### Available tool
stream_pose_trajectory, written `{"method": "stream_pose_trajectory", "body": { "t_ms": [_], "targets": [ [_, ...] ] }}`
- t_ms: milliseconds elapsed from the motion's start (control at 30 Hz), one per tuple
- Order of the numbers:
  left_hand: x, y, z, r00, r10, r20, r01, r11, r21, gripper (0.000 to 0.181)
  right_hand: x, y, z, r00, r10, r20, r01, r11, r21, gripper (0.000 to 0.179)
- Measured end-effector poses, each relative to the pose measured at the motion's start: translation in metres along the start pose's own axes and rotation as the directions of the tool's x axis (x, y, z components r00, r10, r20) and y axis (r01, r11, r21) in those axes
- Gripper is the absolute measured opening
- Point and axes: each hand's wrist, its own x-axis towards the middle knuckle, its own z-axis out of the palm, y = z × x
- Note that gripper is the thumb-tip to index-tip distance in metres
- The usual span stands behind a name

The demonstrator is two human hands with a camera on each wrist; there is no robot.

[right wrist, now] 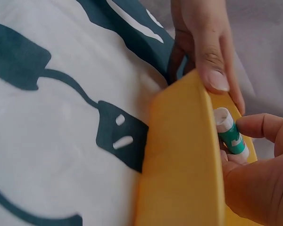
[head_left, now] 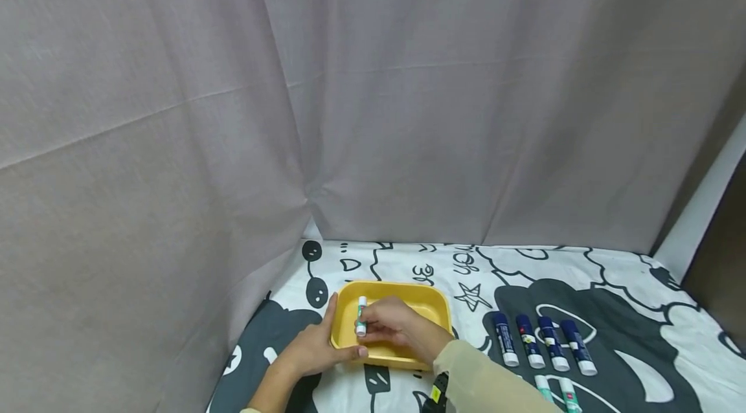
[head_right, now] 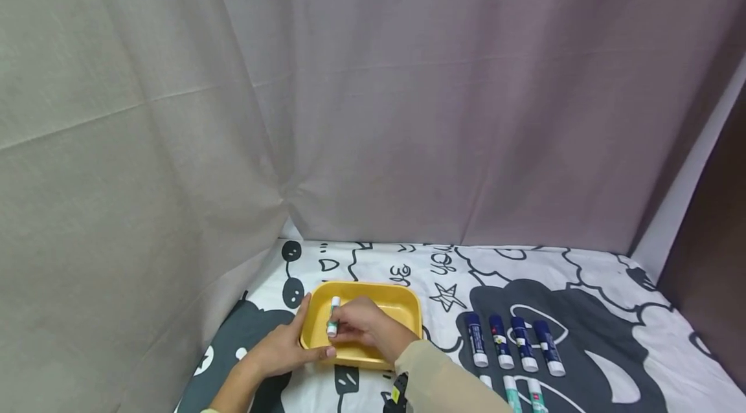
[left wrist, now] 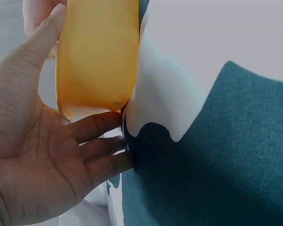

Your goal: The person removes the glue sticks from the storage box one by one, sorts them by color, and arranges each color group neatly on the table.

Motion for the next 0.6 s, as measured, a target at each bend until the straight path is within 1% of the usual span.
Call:
{"method": "stream_pose_trajectory", "body": {
  "t_ms": [200, 433, 600],
  "targets": [
    [-0.001, 0.0, 0.001, 1.0, 0.006, -0.03, -0.006, 1.0, 0.02, 0.139, -0.014, -0.006, -0.017, 1.0, -0.027, 0.01, 0.027, 1.0, -0.008, 0.024],
    [0.0, 0.0, 0.003, 0.999, -0.033, -0.035, 0.034, 0.998, 0.044, 0.138, -0.033, -0.013, -0.034, 0.999, -0.039, 0.014, 0.039, 0.999, -0.028, 0.043],
    [0.003, -0.001, 0.006, 0.998, -0.046, -0.037, 0.048, 0.996, 0.074, 0.138, -0.048, -0.017, -0.048, 0.998, -0.06, 0.011, 0.06, 0.998, -0.026, 0.043]
  ]
}}
